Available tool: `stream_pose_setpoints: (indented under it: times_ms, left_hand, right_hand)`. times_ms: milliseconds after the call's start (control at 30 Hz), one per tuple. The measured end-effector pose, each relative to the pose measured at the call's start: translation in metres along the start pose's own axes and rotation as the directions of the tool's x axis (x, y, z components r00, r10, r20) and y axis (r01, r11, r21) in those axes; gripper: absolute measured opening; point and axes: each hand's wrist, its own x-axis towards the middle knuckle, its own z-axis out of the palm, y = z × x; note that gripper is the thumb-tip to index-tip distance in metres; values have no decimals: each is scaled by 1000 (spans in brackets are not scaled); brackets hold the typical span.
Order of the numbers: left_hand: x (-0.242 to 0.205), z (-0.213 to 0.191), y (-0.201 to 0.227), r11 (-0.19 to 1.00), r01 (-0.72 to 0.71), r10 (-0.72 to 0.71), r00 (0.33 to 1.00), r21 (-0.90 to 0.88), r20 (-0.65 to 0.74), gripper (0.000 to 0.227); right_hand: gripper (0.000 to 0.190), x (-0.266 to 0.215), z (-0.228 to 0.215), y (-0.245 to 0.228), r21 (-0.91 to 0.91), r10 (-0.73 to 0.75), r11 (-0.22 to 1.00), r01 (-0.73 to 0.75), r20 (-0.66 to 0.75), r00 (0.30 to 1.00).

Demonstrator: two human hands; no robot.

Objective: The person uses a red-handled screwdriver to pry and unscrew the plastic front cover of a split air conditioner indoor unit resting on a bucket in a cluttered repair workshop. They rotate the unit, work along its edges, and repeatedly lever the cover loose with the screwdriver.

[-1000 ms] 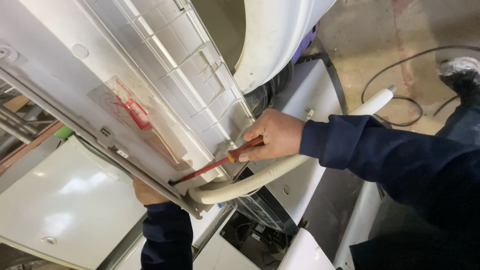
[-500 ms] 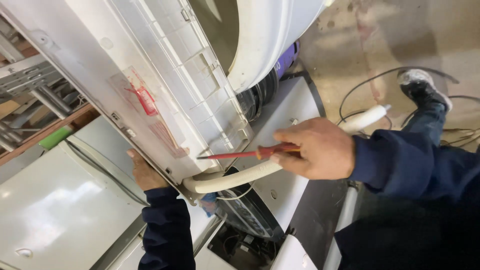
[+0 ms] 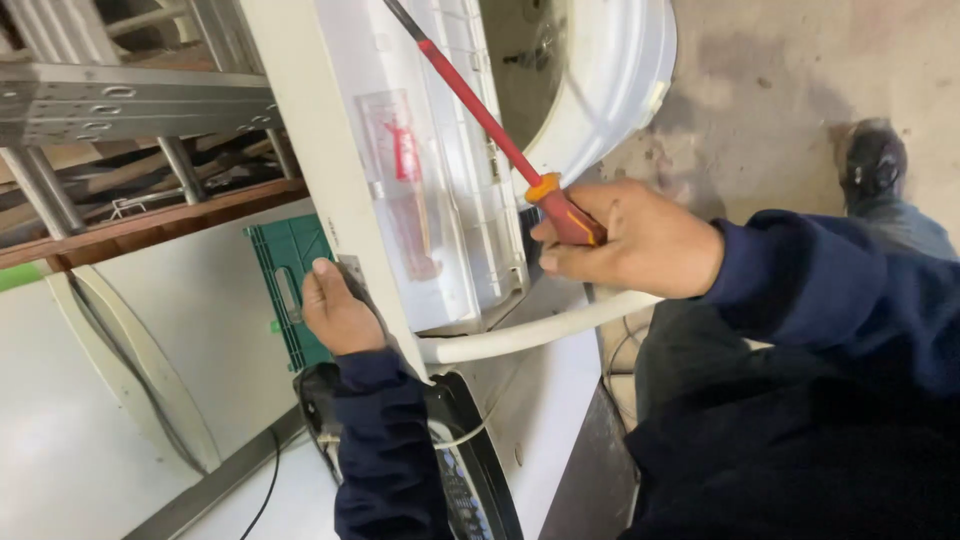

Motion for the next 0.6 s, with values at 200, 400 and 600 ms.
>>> stream_pose_setpoints:
  times_ms: [200,400,600]
  left_hand:
    - [-10,23,56,946,148,-200,966,-287,-163,37]
    - [-51,16,52,971,-191,221,944,140,-245,25]
    - [-74,20,51,982,-118,146,970,149,-196,23]
  right_hand:
    - [48,54,74,-75,-391,-235,909,145,-193,953]
    - [40,124,85,-88,-654,-604,677,338,-231,763]
    - [32,140,74,-87,-922,-696,261,286,25,717]
